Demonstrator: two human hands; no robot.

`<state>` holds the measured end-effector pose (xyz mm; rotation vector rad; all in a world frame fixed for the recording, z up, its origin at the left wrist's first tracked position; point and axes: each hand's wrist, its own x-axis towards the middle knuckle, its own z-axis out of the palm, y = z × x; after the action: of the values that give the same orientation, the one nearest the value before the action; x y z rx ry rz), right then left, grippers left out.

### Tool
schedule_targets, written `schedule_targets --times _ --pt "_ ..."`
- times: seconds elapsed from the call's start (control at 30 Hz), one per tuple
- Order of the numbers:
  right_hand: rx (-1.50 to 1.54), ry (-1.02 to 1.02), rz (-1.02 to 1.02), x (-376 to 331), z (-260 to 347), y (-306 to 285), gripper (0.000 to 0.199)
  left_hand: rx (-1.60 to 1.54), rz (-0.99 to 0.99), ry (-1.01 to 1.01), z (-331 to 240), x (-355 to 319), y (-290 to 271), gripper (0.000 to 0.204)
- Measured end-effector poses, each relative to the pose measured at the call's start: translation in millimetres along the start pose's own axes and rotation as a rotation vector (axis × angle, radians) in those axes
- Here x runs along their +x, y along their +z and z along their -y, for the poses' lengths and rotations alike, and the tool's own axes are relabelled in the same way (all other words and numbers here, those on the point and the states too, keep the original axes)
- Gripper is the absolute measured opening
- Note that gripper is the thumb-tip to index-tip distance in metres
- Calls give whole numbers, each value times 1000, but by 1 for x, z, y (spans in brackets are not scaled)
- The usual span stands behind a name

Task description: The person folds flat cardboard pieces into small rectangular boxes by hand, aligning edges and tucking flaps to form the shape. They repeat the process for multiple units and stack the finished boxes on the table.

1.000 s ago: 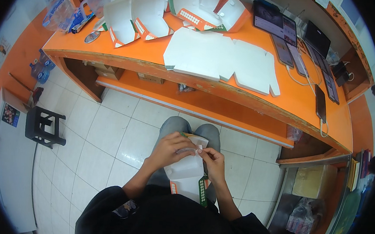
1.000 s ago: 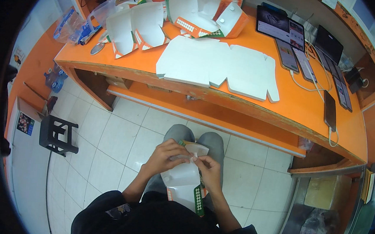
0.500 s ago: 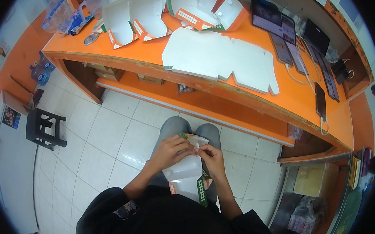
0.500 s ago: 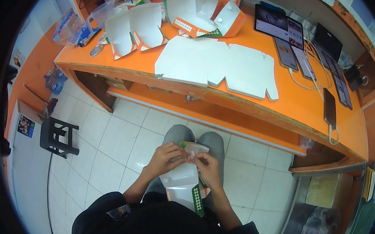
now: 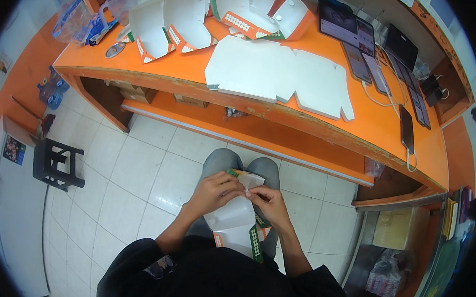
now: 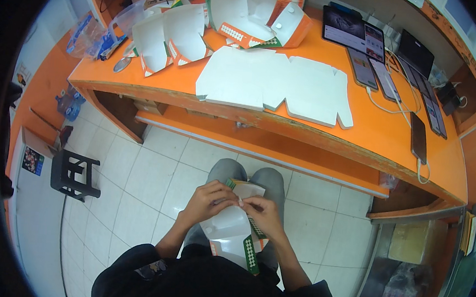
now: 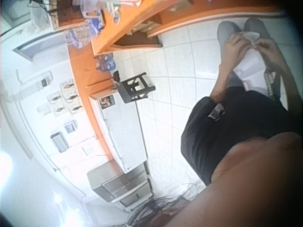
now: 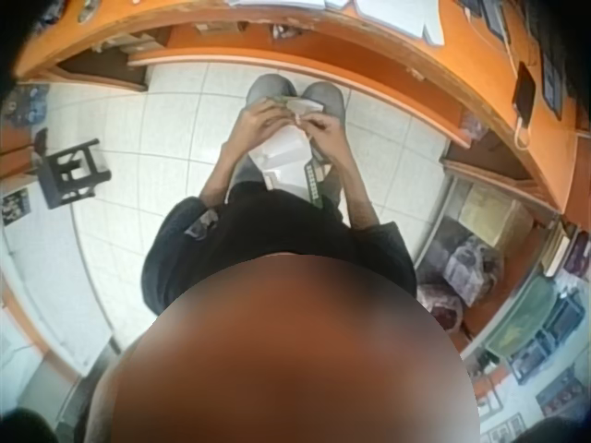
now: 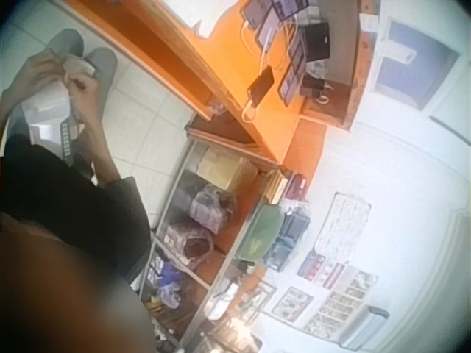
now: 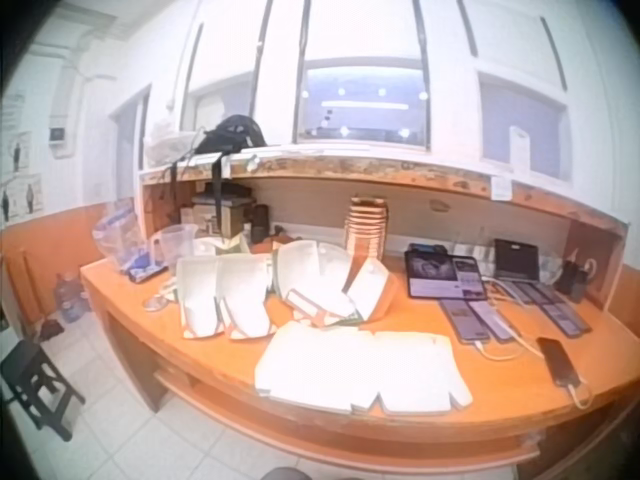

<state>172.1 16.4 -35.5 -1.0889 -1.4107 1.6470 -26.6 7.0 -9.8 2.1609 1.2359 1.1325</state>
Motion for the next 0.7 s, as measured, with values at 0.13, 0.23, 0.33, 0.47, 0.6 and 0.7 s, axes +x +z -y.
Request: schedule_targets --times 0.13,0.23,0.33,0.47,0.6,0.7 --pt "-131 -35 -20 -9 1 12 21 -46 -12 -89 3 -1 2 14" --pt "-283 -54 -101 -10 -4 16 23 -1 37 -90 5 -2 5 12" --pt "-245 -86 -125 -5 -11 15 19 23 69 -67 2 0 6 13" --pt "-308 -119 -148 1 -15 12 13 85 138 -130 -9 8 -1 16" --pt "-134 -198 -286 8 -10 0 13 -211 69 -398 -9 15 -19 24" --pt "70 -226 -434 12 -7 -6 20 -453 -53 -461 0 15 -26 37"
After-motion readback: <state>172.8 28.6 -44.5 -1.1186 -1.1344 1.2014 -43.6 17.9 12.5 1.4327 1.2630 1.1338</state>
